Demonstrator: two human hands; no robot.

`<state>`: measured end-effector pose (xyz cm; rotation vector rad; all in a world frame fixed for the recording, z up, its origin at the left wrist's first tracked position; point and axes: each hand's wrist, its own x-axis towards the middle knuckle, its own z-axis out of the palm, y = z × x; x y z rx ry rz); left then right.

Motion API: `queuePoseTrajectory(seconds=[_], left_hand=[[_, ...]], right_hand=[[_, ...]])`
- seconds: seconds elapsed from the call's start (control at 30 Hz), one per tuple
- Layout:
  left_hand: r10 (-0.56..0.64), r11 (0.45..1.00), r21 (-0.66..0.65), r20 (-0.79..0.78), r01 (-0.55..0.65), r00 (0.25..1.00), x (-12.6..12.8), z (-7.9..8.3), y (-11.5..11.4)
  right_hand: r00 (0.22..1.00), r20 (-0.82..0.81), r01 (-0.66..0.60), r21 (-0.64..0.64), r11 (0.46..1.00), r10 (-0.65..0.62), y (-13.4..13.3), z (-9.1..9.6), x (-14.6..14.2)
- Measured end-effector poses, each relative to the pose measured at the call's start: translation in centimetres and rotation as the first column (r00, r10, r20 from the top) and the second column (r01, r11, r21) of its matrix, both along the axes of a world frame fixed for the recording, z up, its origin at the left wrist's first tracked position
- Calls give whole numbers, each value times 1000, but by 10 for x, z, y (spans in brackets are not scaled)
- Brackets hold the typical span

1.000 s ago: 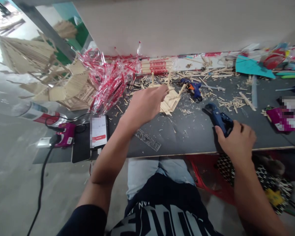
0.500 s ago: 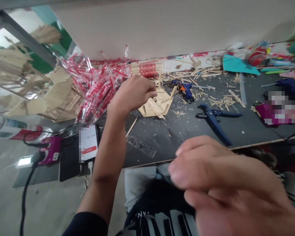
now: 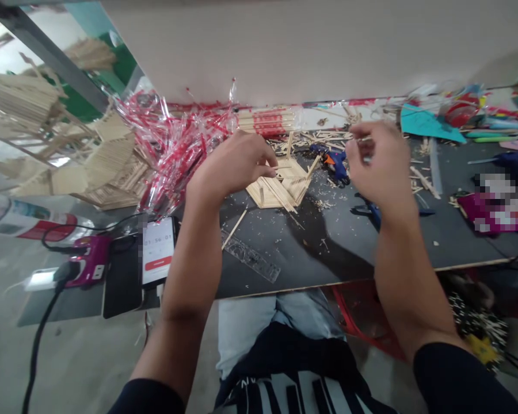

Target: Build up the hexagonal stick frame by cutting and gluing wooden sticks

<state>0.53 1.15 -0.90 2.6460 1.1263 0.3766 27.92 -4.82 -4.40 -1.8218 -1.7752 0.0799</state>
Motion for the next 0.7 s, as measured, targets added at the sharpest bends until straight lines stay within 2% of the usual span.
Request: queuePoseTrajectory(seconds=[0.07, 0.1, 0.2, 0.3, 0.37, 0.47, 0.6, 0.7], left_hand=[[-14, 1000, 1, 7, 14, 1000, 1, -4, 2], [-8, 1000, 1, 7, 8, 1000, 2, -6, 3], [32, 999, -8, 0, -32, 999, 7, -11, 4], [58, 998, -21, 7, -58, 998, 10, -16, 8], [75, 997, -19, 33, -75, 997, 11, -20, 10], [130, 991, -3, 75, -130, 989, 12, -25, 14], [155, 987, 14, 141, -158, 978, 14, -29, 16], [162, 987, -18, 227, -162, 960, 18, -32, 18]], right_hand=[[984, 41, 176, -172, 969, -171, 40, -25, 12], [977, 48, 214, -190, 958, -209, 56, -42, 18], [963, -32, 257, -179, 950, -267, 89, -92, 29], [961, -144, 223, -102, 969, -236, 99, -121, 32], [958, -145, 232, -109, 966, -247, 98, -123, 33], [957, -116, 249, -142, 958, -266, 93, -116, 35], [915, -338, 188, -126, 974, -220, 87, -110, 33], [899, -422, 124, -6, 992, -115, 82, -108, 26]])
